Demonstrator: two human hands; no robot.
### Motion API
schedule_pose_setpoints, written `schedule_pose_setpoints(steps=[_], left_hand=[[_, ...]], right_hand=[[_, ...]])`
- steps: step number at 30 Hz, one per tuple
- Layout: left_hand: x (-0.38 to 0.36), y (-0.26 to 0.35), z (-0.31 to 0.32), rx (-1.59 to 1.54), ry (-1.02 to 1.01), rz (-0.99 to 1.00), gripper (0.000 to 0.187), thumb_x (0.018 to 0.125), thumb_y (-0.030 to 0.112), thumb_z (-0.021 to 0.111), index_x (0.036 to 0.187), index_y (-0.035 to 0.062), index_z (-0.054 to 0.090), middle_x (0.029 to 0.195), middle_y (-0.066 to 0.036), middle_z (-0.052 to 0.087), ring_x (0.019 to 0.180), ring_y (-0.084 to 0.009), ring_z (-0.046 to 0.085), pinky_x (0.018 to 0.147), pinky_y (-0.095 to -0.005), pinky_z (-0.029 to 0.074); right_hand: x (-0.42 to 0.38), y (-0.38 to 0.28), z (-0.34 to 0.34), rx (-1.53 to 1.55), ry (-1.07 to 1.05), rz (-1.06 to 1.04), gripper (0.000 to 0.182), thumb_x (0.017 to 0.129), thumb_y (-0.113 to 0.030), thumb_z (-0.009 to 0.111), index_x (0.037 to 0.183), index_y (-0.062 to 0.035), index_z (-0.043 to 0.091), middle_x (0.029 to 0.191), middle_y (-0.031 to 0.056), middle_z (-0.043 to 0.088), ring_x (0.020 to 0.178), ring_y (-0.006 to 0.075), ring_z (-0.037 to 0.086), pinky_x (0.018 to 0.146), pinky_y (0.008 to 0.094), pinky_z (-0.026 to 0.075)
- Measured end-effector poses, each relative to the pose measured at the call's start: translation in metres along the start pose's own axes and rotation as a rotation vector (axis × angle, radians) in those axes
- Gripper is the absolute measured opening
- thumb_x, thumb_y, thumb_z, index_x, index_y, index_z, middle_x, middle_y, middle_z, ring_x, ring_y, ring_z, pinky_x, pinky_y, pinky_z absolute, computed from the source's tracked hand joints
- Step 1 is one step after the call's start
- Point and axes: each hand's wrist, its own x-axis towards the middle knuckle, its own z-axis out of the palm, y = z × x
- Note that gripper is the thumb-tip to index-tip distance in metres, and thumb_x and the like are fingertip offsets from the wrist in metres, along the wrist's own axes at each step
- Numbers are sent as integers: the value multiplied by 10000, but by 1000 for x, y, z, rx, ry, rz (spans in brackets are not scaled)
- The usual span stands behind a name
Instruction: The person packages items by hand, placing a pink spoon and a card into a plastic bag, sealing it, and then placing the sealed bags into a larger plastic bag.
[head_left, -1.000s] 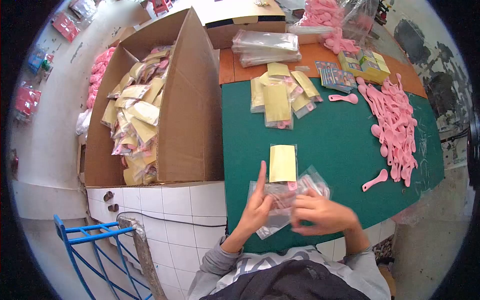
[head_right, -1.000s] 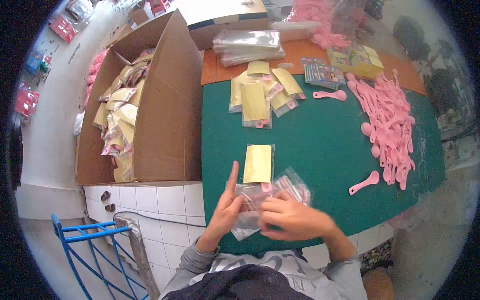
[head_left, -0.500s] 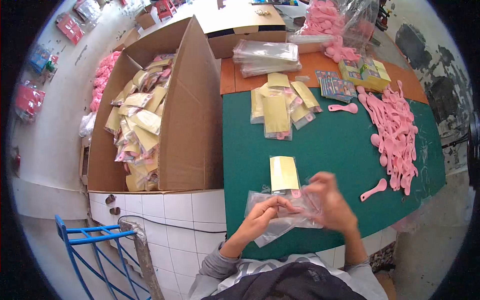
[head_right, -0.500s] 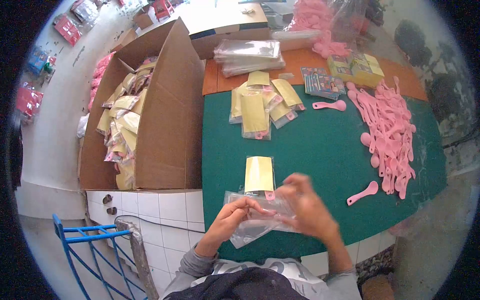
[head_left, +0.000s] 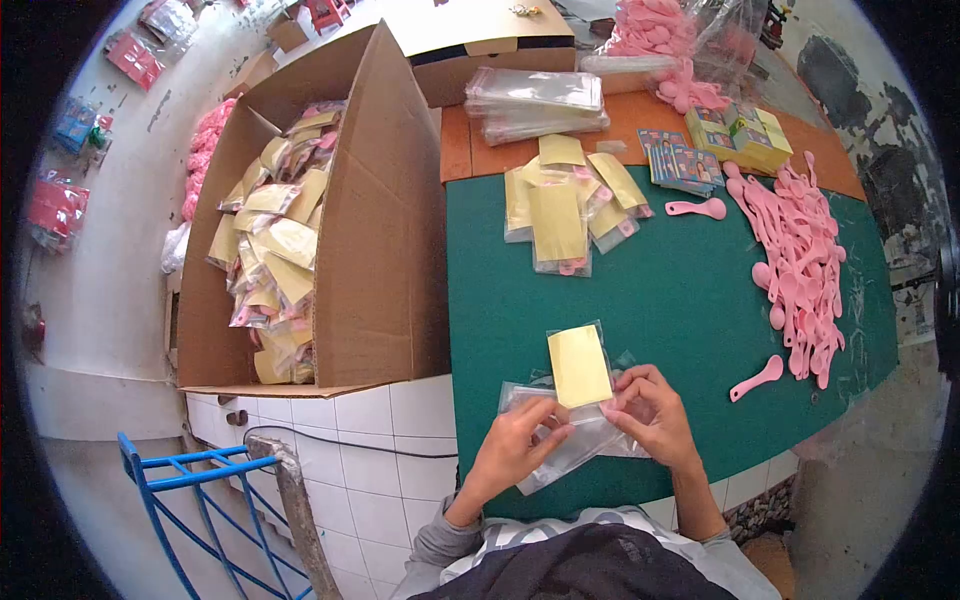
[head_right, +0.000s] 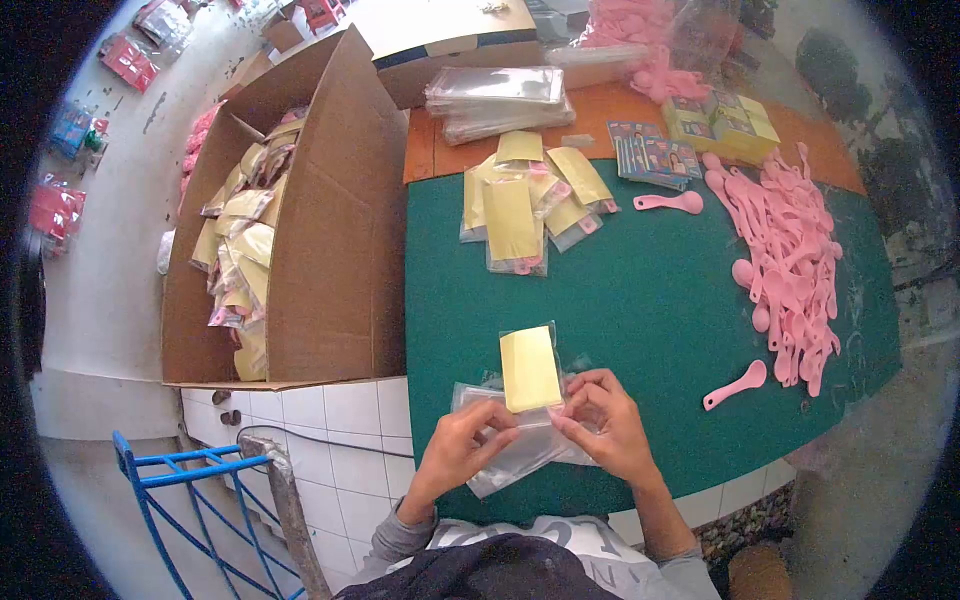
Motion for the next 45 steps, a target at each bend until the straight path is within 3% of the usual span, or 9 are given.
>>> schedule_pose_setpoints(steps=[8,18,26,33,35,38,39,41,45], left_hand=[[0,-2,12,-105,183,-34,133,806,74,660,881,-12,590,865,-76,593,776,-135,614,634,-257,543],[-3,-14,27,-419,358,-192,178,831,50,632,939,8,497,846,-54,581,756,-103,600,595,-237,517],[-6,-6,10,-325,122,-100,419,839,0,600,1238,16,470,1026,-78,554,831,-97,564,649,-211,504],[51,50,-46,-140,240,251,571,795,32,650,1320,36,426,1273,-159,481,948,-205,588,711,-322,548],[81,41,-49,394,459,417,509,805,148,672,1249,6,466,1179,-169,529,906,-244,612,705,-349,538],[80,21,-30,442,22,260,395,803,230,682,1086,1,526,1000,-151,573,833,-271,617,682,-351,518],[71,15,-13,429,-12,238,305,781,243,698,925,26,539,832,-121,567,775,-262,612,635,-343,494],[62,1,14,422,51,259,302,802,299,668,853,39,522,866,-126,558,694,-316,589,610,-398,488],[65,-7,23,353,39,260,260,791,244,680,867,35,545,795,-121,561,679,-296,595,606,-376,498]], right_hand=[[1,-2,18,244,165,263,131,833,-39,635,816,35,528,720,62,609,620,130,624,611,255,535],[2,-10,29,112,203,178,154,833,-16,619,963,26,548,753,60,601,616,106,605,544,243,520],[-1,-15,19,103,39,189,354,851,-30,576,1203,-35,548,856,79,588,698,112,591,584,250,504],[-19,-31,-85,-1072,263,-24,371,710,101,481,1042,-30,581,1076,153,544,1027,328,519,895,398,409],[-40,-18,-118,-1249,299,51,382,706,103,481,1051,-30,573,1084,136,541,1047,313,504,917,401,384],[-58,-2,-136,-1301,339,93,383,704,97,492,1061,-25,562,1072,121,536,1040,294,496,929,398,364],[-61,1,-137,-1281,346,102,381,705,93,498,1063,-23,558,1065,117,535,1032,288,496,929,396,361],[-62,2,-135,-1300,327,94,383,699,85,514,1061,-32,563,1039,112,532,1002,286,498,921,395,363],[-46,-12,-118,-1247,274,101,343,701,102,536,1012,-34,584,989,102,545,961,288,504,880,367,378]])
